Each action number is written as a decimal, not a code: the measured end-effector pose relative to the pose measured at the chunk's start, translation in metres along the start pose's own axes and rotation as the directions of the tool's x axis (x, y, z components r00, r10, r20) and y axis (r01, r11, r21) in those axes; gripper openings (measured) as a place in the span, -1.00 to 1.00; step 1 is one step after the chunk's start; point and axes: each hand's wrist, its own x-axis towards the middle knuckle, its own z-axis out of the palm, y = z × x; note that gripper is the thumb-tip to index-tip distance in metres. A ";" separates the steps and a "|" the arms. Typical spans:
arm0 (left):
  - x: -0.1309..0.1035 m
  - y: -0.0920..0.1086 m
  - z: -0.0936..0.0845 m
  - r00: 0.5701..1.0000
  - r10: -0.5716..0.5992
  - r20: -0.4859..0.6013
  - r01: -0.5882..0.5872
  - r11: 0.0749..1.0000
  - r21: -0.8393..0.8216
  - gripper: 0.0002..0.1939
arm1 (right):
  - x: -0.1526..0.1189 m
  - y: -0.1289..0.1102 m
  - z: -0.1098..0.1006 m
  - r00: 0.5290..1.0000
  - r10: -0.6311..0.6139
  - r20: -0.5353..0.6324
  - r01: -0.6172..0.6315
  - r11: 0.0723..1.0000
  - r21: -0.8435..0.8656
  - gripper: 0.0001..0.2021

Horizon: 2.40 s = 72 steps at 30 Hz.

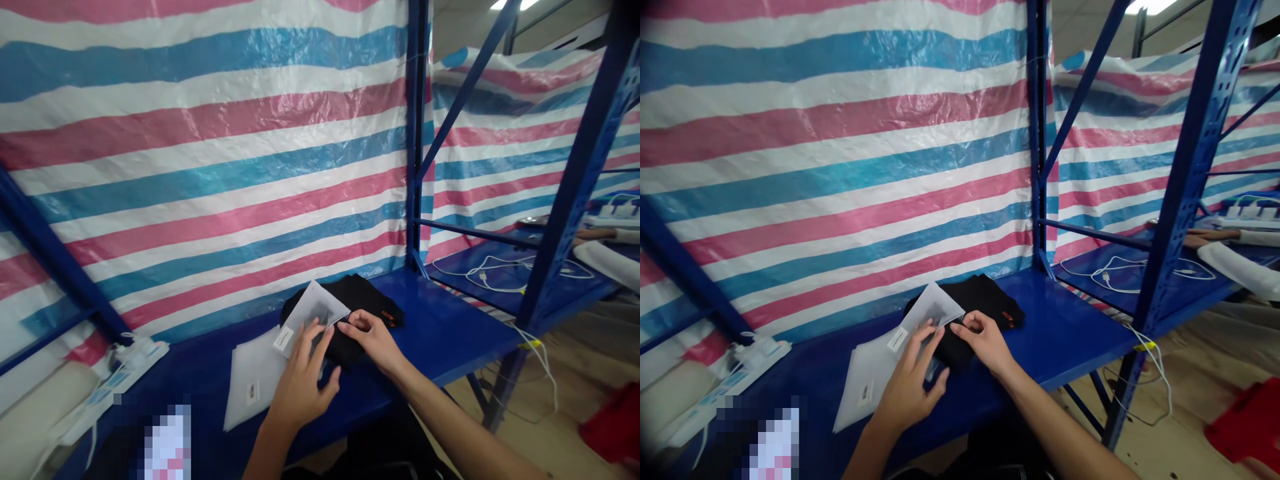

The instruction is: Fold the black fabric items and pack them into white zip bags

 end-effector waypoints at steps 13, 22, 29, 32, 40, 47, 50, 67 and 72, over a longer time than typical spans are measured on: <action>-0.005 -0.034 -0.007 0.995 -0.090 0.049 0.093 0.994 -0.066 -0.37 | 0.001 -0.047 -0.018 0.972 -0.008 0.233 0.101 0.914 -0.393 -0.42; 0.017 -0.013 -0.040 0.960 -0.278 0.045 0.277 0.908 -0.315 -0.62 | -0.008 -0.107 -0.041 0.712 -0.275 0.646 0.609 0.699 -0.375 -0.44; 0.022 -0.002 -0.042 0.955 -0.291 0.053 0.283 0.847 -0.450 -0.60 | 0.004 -0.076 -0.034 0.830 -0.161 0.534 0.395 0.845 -0.360 -0.65; 0.018 -0.007 -0.037 0.971 -0.238 -0.008 0.210 0.873 -0.439 -0.58 | 0.002 -0.071 -0.031 0.797 -0.182 0.576 0.492 0.750 -0.443 -0.65; 0.011 -0.010 -0.032 0.987 -0.160 0.014 0.141 0.828 -0.543 -0.68 | 0.009 -0.054 -0.025 0.673 -0.345 0.654 0.732 0.435 -0.524 -0.68; 0.007 -0.010 -0.027 0.974 -0.225 -0.037 0.162 0.797 -0.582 -0.72 | 0.020 -0.049 -0.026 0.721 -0.138 0.679 0.549 0.712 -0.438 -0.54; 0.009 -0.004 -0.037 0.948 -0.279 -0.151 0.187 0.876 -0.444 -0.66 | 0.019 -0.063 -0.024 0.778 -0.120 0.616 0.516 0.681 -0.519 -0.57; 0.060 0.027 -0.026 0.959 -0.157 0.235 0.165 0.986 -0.014 -0.84 | 0.007 -0.069 -0.007 0.776 -0.037 0.629 0.587 0.406 -0.701 -0.75; 0.073 0.033 -0.024 0.906 -0.196 0.375 0.161 0.979 0.122 -0.86 | 0.000 -0.078 -0.002 0.794 -0.035 0.607 0.565 0.412 -0.715 -0.81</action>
